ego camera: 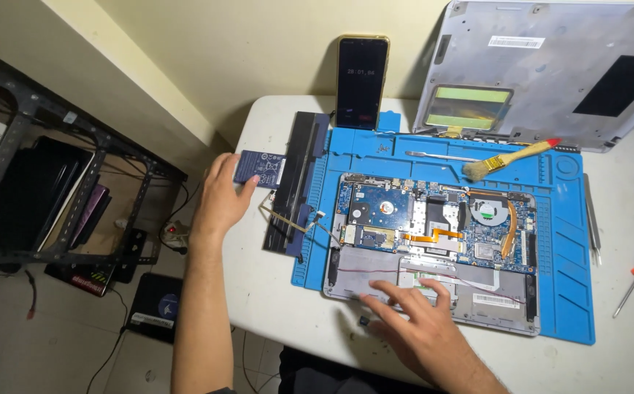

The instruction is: Reconnecting internal ribbon cables and installing the battery into a laptop during a repair process.

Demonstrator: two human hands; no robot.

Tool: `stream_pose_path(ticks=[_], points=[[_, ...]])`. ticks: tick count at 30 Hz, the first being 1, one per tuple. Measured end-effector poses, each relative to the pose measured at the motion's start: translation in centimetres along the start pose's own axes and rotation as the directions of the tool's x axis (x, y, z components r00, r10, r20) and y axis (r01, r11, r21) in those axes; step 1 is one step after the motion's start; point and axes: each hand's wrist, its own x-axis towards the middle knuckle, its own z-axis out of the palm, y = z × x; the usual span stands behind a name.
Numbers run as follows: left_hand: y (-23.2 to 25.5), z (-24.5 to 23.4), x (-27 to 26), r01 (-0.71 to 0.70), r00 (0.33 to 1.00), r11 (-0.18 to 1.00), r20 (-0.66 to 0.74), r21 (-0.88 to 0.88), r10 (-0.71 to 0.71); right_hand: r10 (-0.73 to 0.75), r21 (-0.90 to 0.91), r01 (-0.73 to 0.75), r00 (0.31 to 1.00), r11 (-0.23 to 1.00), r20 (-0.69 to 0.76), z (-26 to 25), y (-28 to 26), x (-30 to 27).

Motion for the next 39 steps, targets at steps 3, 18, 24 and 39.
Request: stream_pose_path(ticks=[3, 18, 24, 39], points=[[3.6, -3.0, 0.1, 0.039, 0.936, 0.984, 0.339, 0.172, -0.097, -0.108, 0.057, 0.109, 0.994, 0.992, -0.023, -0.4, 0.1, -0.1], [4.4, -0.4, 5.6, -0.287, 0.853, 0.849, 0.522, 0.444, 0.016, 0.009, 0.043, -0.014, 0.993, 0.999, 0.118, -0.2, 1.1, -2.4], [3.8, -2.3, 4.6, -0.203, 0.859, 0.895, 0.511, 0.397, -0.032, 0.034, 0.079, -0.043, 0.994, 0.996, 0.102, -0.8, 1.8, -2.4], [6.9, -11.3, -3.6, -0.195, 0.796, 0.651, -0.269, 0.734, 0.542, 0.083, -0.043, -0.085, 0.996, 0.995, -0.034, -1.0, 3.6, -2.2]])
